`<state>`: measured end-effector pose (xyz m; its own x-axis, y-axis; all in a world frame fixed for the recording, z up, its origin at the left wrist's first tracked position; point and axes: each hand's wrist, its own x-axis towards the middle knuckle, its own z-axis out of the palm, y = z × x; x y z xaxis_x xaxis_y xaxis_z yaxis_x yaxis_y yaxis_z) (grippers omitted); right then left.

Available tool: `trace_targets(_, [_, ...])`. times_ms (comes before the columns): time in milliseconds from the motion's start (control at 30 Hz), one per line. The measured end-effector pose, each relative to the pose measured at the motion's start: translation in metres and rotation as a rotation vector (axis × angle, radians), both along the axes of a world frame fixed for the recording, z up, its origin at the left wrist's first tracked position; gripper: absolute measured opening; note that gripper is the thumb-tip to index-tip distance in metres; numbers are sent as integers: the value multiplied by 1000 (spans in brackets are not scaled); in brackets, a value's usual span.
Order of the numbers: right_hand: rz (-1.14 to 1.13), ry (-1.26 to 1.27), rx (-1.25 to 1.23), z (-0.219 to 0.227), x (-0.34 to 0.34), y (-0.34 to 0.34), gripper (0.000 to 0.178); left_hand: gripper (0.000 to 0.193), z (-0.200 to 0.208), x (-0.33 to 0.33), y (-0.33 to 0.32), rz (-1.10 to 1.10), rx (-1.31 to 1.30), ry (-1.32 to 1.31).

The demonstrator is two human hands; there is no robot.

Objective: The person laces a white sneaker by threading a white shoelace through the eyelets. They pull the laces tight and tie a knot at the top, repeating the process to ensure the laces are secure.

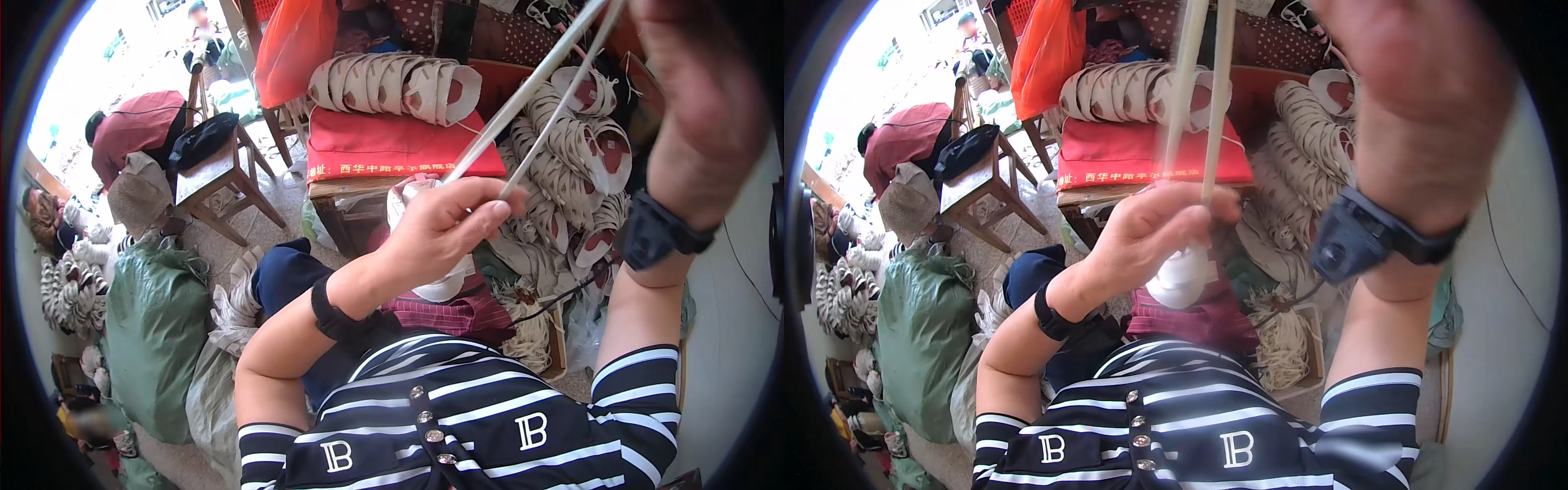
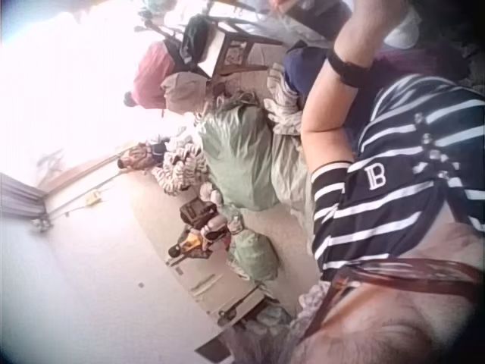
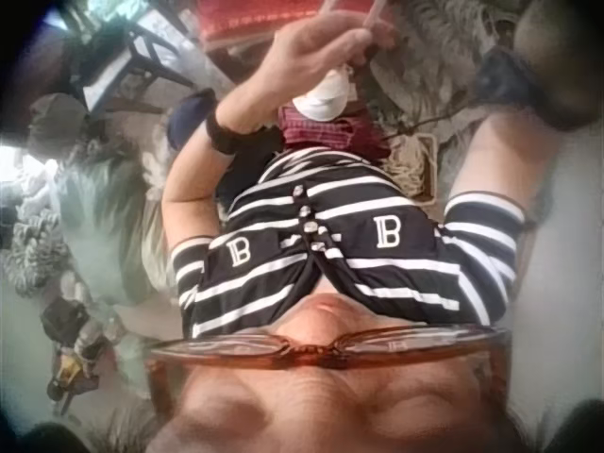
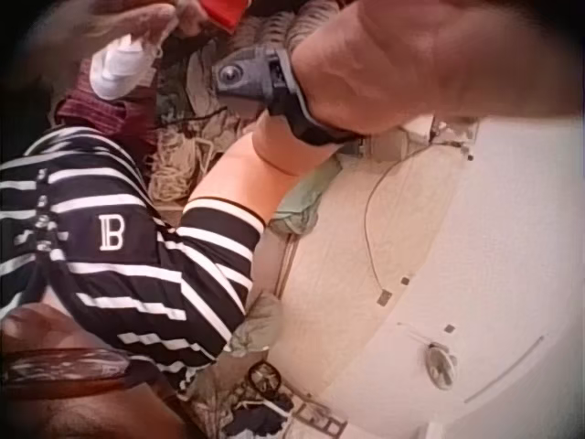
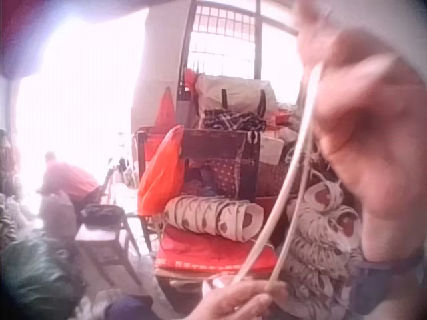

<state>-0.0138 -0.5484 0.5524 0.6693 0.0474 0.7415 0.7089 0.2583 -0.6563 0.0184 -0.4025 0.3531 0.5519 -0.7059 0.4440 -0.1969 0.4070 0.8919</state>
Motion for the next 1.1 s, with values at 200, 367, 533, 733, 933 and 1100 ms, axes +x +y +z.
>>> trace_targets(200, [-39, 235, 238, -43, 30, -134, 32, 22, -3, 60, 46, 336, -58, 243])
trace_targets(367, [-324, 503, 553, -126, 22, -297, 22, 14, -63, 154, 125, 423, -333, 852])
trace_targets(533, [-634, 564, 991, -203, 3, -420, 29, 15, -108, 194, 197, 528, -460, 1154])
trace_targets(733, [-818, 522, 1086, -242, -22, -476, 56, 12, -136, 216, 286, 700, -430, 1133])
trace_targets(933, [-564, 817, 490, -272, 11, -366, 25, 20, -105, 190, 245, 856, -291, 1007])
trace_targets(1100, [-344, 905, 301, -261, 25, -245, 23, 14, -121, 203, 268, 611, -500, 1066])
